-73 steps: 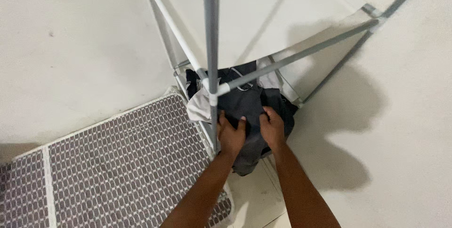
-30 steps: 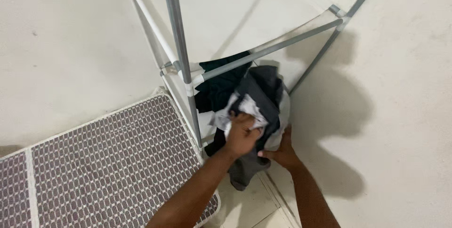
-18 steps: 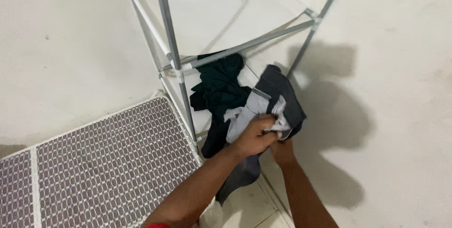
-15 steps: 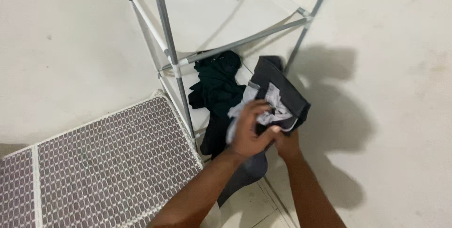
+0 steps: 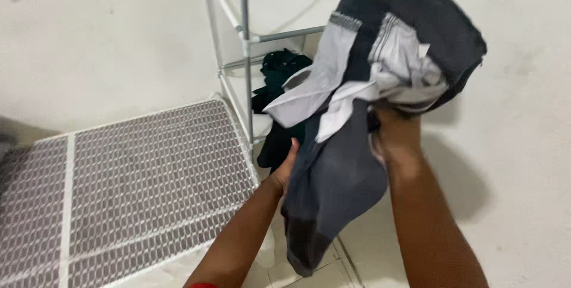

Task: The person organizes clothes by taking items from a shelf and placing them onto a table one at a time.

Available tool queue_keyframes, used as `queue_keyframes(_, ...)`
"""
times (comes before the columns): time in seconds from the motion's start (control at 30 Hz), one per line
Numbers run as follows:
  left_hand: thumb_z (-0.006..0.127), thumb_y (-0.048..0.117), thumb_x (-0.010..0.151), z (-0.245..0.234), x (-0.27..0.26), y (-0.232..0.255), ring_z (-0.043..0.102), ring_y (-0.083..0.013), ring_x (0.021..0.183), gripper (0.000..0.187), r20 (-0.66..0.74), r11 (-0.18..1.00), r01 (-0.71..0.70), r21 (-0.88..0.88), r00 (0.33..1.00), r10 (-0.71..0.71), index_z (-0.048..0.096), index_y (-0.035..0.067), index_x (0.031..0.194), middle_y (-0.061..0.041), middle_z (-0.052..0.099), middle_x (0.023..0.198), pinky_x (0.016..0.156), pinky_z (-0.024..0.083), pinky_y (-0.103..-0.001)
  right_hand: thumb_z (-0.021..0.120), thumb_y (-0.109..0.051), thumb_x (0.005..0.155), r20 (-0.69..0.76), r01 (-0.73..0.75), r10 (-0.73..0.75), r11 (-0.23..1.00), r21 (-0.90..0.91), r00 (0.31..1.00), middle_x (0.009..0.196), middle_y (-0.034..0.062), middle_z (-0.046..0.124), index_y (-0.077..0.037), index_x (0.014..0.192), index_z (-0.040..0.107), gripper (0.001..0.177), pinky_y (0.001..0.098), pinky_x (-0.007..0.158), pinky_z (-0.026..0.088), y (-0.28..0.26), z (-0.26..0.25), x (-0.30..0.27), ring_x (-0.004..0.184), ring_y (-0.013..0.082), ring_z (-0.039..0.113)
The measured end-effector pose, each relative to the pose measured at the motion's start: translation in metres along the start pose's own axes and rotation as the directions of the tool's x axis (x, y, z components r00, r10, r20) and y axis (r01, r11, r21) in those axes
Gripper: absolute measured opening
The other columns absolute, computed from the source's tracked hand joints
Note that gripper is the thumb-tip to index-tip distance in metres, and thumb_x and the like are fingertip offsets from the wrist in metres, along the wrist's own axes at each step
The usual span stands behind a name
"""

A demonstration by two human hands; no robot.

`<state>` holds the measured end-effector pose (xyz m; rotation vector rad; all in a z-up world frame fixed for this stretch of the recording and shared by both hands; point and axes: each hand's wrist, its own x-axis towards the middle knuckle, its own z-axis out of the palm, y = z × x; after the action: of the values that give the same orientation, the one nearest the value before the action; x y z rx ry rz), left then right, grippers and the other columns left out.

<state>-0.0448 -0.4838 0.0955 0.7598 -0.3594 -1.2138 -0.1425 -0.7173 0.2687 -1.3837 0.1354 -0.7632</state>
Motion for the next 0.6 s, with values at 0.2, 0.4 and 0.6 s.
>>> queue_keyframes(0.2,0.078,0.067,0.066,0.025,-0.102,0.016,0.053,-0.0345,0.138,0.119,-0.01,0.827,-0.089,0.555,0.993,0.114,0.037,0.0,0.156,-0.023,0.052,0.153,0.113,0.044,-0.046,0.071,-0.009,0.097,0.071,0.208,-0.202,0.974,-0.086,0.977,0.117,0.0051,0.068,-0.002,0.123,0.067,0.027,0.0318,0.094,0.053,-0.059,0.048,-0.013,0.106,0.0185,0.066)
queue_keyframes(0.4,0.082,0.023,0.069,0.102,-0.252,0.057,0.076,-0.0281,0.097,0.081,-0.353,0.491,0.064,0.869,0.776,0.523,0.051,0.005,0.142,-0.018,0.074,0.115,0.086,0.06,-0.036,0.076,-0.022,0.094,0.05,0.174,-0.168,0.905,-0.388,0.985,0.121,0.0109,0.071,-0.001,0.125,0.066,0.038,0.0332,0.094,0.053,-0.03,0.11,-0.041,0.11,0.0229,0.068)
queue_keyframes(0.6,0.083,0.02,0.069,0.058,-0.384,0.071,0.073,-0.021,0.088,0.054,0.073,0.0,-0.165,0.986,0.435,0.898,0.065,0.004,0.117,-0.014,0.074,0.099,0.078,0.059,-0.034,0.078,-0.026,0.086,0.228,0.131,0.013,0.786,-0.604,0.973,0.115,0.0184,0.076,0.001,0.124,0.069,0.047,0.0357,0.088,0.056,-0.014,0.252,-0.107,0.103,0.025,0.073)
